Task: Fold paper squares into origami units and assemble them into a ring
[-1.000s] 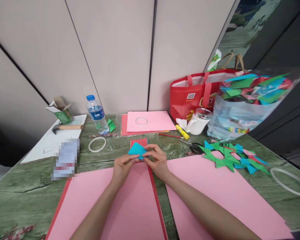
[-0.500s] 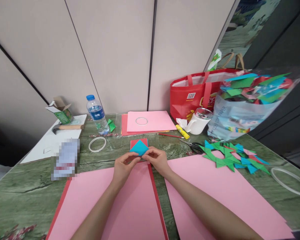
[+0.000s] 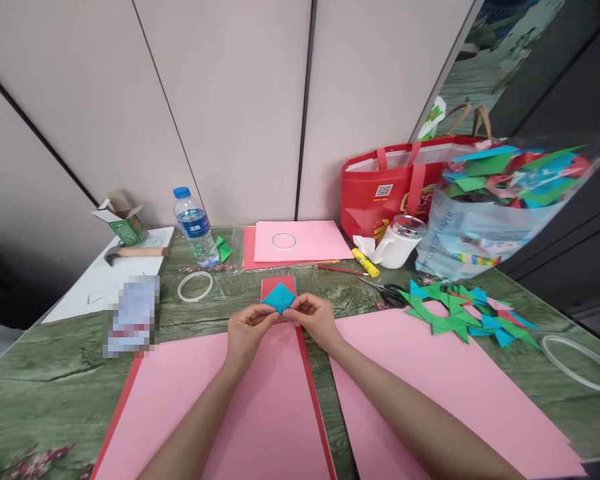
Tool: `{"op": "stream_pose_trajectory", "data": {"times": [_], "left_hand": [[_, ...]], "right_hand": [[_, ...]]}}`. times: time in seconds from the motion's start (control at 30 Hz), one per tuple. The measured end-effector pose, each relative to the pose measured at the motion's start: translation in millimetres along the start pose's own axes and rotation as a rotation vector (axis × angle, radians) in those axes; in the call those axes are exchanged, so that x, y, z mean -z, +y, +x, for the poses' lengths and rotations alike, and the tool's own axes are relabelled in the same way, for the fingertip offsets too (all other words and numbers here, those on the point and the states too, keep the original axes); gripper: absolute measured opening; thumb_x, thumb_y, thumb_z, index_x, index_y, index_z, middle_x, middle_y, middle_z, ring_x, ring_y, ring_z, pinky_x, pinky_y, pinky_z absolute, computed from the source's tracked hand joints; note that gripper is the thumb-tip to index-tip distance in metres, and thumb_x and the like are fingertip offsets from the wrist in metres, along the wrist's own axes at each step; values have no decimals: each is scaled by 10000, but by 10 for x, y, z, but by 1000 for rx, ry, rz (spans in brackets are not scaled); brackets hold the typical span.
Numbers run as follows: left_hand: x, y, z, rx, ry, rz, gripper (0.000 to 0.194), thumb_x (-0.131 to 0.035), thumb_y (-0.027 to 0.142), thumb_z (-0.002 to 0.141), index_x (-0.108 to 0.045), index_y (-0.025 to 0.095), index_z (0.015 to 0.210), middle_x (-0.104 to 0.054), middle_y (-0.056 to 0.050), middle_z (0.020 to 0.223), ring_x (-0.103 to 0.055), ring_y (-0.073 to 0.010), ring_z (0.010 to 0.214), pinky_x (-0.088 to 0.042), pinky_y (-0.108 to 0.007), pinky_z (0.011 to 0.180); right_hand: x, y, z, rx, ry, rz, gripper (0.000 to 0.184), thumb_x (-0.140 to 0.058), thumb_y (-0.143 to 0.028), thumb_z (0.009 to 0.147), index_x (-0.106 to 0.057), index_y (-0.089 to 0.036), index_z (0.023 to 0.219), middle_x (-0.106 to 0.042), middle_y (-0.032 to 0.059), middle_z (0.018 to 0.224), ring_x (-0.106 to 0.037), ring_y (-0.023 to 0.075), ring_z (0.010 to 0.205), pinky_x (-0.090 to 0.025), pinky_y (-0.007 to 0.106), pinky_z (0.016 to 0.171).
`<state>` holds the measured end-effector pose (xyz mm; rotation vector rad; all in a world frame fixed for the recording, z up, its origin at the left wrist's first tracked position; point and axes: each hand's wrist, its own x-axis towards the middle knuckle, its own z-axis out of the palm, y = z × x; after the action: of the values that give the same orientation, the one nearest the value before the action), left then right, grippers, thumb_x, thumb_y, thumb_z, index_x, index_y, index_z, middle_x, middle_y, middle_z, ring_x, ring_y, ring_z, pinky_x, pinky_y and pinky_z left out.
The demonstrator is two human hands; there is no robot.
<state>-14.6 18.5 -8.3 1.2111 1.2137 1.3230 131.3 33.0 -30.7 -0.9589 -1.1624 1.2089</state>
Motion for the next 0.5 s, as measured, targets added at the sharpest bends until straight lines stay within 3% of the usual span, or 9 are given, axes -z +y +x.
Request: {"op": "stream_pose_trajectory", "data": {"times": [0.5], "left_hand": [[-4,-9,-10,14,-7,7,163,-702,223,578,-633,139,700,-691,-33,696,-657,-186,680,-533,-287,669]], "right_hand": [[-25,14,6,-55,-5,80,461,-754,-333,511,-353,-231,715,-549,-76,545,-531,115,470,-452,240,465]]}}
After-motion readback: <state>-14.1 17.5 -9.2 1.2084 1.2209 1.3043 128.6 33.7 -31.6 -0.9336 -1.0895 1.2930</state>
